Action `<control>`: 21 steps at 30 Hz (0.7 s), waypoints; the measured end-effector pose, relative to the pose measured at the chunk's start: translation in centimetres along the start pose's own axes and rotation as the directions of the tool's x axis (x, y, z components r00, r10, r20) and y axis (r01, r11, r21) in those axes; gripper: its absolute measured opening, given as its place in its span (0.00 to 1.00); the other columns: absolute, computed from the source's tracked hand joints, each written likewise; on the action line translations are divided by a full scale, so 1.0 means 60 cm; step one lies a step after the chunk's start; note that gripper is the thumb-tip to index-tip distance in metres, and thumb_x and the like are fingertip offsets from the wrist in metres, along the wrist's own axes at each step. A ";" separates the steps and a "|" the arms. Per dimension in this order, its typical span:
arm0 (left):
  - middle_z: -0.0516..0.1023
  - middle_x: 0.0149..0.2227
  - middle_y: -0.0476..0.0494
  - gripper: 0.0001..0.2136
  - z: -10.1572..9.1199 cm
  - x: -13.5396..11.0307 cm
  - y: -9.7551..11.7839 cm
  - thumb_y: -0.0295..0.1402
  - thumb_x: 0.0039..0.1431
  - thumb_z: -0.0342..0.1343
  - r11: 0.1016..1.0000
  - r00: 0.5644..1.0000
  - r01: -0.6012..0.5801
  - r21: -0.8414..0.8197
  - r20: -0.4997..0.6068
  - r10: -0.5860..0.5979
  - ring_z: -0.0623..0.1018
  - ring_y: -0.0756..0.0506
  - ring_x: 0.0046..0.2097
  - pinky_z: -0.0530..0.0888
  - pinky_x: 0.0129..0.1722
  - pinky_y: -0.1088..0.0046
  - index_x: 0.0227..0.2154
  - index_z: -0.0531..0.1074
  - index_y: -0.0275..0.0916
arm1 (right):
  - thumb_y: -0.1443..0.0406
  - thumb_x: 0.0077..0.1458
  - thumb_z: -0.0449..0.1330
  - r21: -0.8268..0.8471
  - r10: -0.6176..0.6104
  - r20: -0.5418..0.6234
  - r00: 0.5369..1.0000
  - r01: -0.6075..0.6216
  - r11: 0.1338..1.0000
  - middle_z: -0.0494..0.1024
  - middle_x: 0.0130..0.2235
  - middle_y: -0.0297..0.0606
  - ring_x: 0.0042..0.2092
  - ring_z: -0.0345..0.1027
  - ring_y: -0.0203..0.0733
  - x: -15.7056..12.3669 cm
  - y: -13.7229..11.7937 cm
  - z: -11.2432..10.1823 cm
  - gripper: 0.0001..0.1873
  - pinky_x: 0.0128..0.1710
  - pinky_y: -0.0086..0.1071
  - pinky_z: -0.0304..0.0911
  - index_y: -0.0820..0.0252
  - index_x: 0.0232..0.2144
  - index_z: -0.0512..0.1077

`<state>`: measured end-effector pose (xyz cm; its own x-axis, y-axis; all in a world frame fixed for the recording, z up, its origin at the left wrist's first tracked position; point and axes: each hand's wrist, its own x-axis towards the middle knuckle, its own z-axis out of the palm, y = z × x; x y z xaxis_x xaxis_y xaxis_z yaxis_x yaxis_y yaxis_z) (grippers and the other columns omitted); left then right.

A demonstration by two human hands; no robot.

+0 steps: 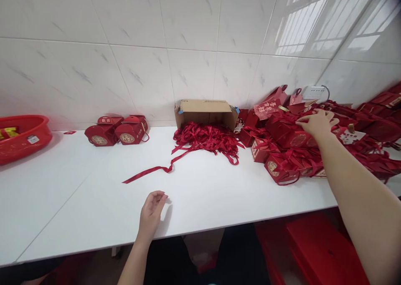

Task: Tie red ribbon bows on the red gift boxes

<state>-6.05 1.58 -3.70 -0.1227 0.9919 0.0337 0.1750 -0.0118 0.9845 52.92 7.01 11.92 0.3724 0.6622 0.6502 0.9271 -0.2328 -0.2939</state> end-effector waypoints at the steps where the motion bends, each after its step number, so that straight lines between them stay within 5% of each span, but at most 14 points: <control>1: 0.72 0.35 0.45 0.13 0.000 0.000 0.000 0.44 0.49 0.58 1.000 1.000 -0.001 -0.003 -0.003 0.001 0.73 0.42 0.42 0.69 0.47 0.61 0.33 0.68 0.43 | 0.48 0.49 0.53 -0.012 0.069 0.002 0.998 -0.068 0.998 0.63 0.54 0.62 0.58 0.45 0.72 0.000 -0.002 0.001 0.31 0.47 0.61 0.39 0.73 0.21 0.77; 4: 0.72 0.35 0.45 0.13 0.001 -0.002 0.000 0.44 0.50 0.58 1.000 1.000 0.004 -0.025 -0.012 -0.004 0.73 0.42 0.42 0.69 0.48 0.60 0.33 0.68 0.42 | 0.51 0.49 0.58 0.016 0.133 -0.106 0.985 -0.132 0.991 0.59 0.56 0.61 0.60 0.43 0.72 -0.018 -0.048 -0.001 0.23 0.49 0.64 0.38 0.67 0.31 0.78; 7: 0.72 0.36 0.45 0.13 -0.004 0.001 -0.001 0.43 0.49 0.58 0.996 0.999 0.033 -0.084 -0.009 -0.034 0.74 0.42 0.44 0.70 0.46 0.61 0.33 0.67 0.41 | 0.54 0.57 0.52 0.036 -0.081 -0.244 0.966 0.092 0.995 0.54 0.60 0.56 0.62 0.43 0.64 -0.097 -0.140 0.003 0.23 0.54 0.57 0.42 0.64 0.46 0.73; 11: 0.73 0.41 0.41 0.15 -0.035 0.029 -0.004 0.44 0.49 0.57 0.998 0.999 0.037 -0.046 -0.009 -0.037 0.75 0.42 0.43 0.74 0.39 0.65 0.35 0.66 0.40 | 0.57 0.56 0.53 0.239 -0.377 -0.070 0.923 0.383 0.892 0.58 0.60 0.49 0.60 0.53 0.56 -0.293 -0.243 0.045 0.17 0.56 0.49 0.51 0.60 0.41 0.74; 15: 0.72 0.46 0.39 0.17 -0.088 0.105 0.000 0.44 0.51 0.52 0.974 0.988 0.010 0.227 -0.151 0.025 0.76 0.42 0.44 0.75 0.35 0.68 0.40 0.65 0.41 | 0.58 0.58 0.50 0.335 -0.306 0.210 0.929 0.225 0.915 0.61 0.57 0.49 0.57 0.58 0.54 -0.485 -0.278 0.114 0.17 0.50 0.50 0.61 0.57 0.44 0.71; 18: 0.68 0.53 0.37 0.20 -0.117 0.191 0.009 0.42 0.52 0.51 0.934 0.975 0.047 0.355 -0.219 0.034 0.73 0.41 0.51 0.73 0.42 0.68 0.47 0.64 0.40 | 0.60 0.59 0.47 0.271 -0.255 0.242 0.936 0.187 0.944 0.64 0.55 0.50 0.56 0.60 0.55 -0.562 -0.294 0.136 0.17 0.48 0.51 0.62 0.58 0.43 0.71; 21: 0.66 0.56 0.34 0.23 -0.120 0.280 0.016 0.37 0.53 0.51 0.867 0.977 0.094 0.489 -0.211 0.013 0.70 0.38 0.54 0.69 0.47 0.66 0.53 0.63 0.38 | 0.63 0.59 0.46 0.223 -0.240 0.246 0.939 0.186 0.957 0.68 0.53 0.47 0.54 0.62 0.55 -0.581 -0.311 0.131 0.16 0.48 0.52 0.61 0.56 0.43 0.70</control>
<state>-14.96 17.32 -0.93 -0.3240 0.9425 0.0819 0.6178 0.1452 0.7728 22.30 -6.15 -10.77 0.1164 0.8532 0.5084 0.9467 0.0594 -0.3165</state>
